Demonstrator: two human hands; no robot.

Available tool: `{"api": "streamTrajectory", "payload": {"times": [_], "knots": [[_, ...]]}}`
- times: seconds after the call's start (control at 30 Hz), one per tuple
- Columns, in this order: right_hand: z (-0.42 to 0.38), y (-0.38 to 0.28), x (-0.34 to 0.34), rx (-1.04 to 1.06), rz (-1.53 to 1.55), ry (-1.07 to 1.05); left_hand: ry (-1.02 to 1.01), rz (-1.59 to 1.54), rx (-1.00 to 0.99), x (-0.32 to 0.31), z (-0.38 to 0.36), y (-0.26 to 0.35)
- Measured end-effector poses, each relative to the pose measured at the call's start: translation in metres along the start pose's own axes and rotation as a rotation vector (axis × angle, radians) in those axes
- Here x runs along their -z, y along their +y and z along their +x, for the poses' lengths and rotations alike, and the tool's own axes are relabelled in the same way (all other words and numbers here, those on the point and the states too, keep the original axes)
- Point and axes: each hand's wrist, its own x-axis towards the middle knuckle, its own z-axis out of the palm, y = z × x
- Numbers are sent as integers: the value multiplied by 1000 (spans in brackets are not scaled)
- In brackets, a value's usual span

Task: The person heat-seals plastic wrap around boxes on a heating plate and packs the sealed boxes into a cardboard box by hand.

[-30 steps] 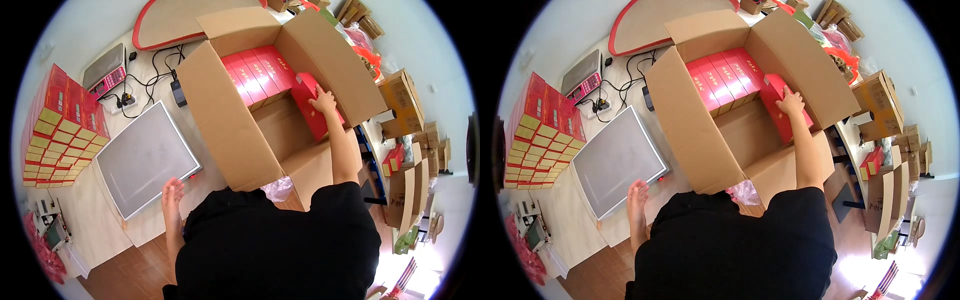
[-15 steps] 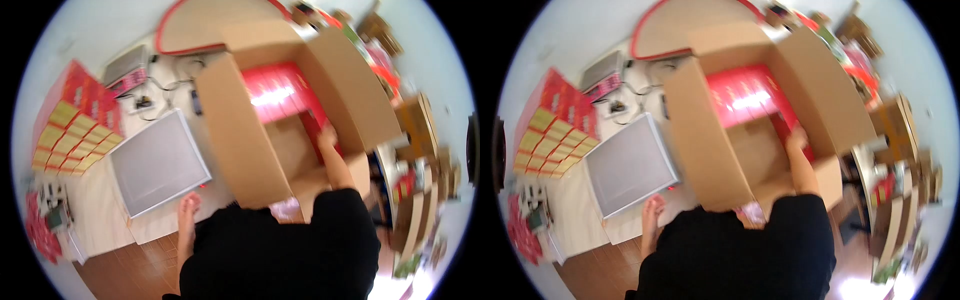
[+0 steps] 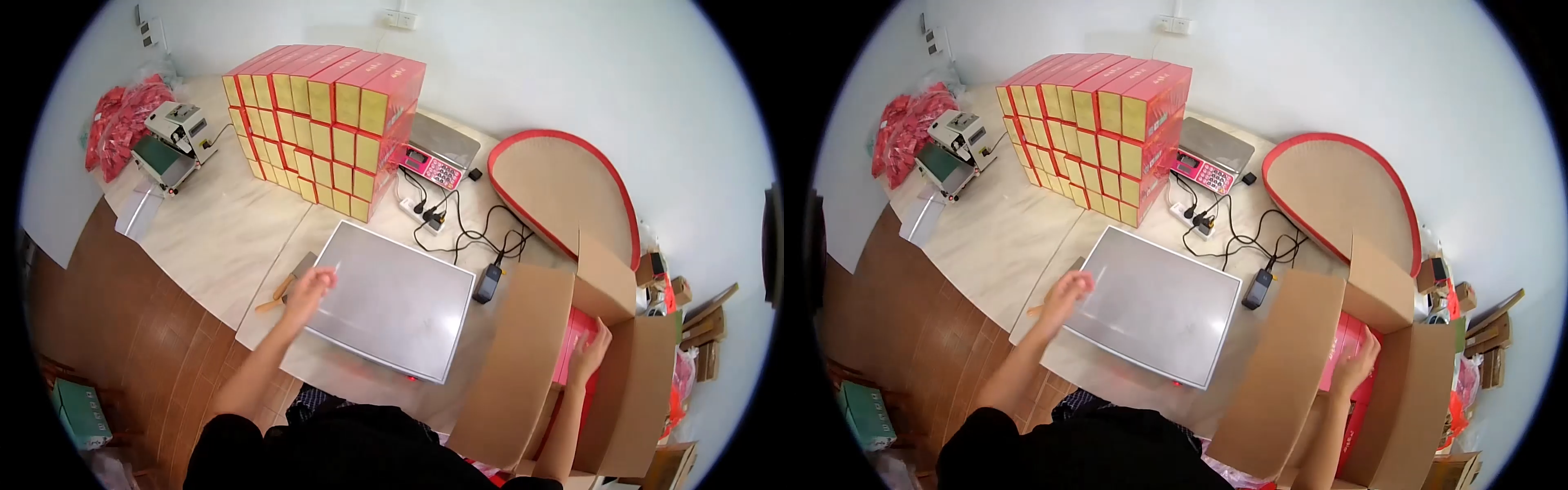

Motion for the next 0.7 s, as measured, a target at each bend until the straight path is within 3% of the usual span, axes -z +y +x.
{"api": "streamTrajectory", "payload": {"times": [0.13,0.27,0.4,0.47,0.53,0.6,0.7], "knots": [[54,-112,-65,-252,535,-133,74,-27,-132,40,86,51],[112,-201,-181,-136,801,-243,35,-53,-444,61,204,88],[166,-326,-248,-350,1086,-414,4,-199,-502,40,301,109],[187,-363,-286,-433,1176,-428,131,44,-595,30,340,99],[205,-385,-323,-515,1252,-473,92,30,-534,21,335,106],[220,-411,-344,-588,1258,-503,243,72,-650,5,331,103],[246,-441,-351,-699,1324,-603,279,33,-648,-8,338,100]]}}
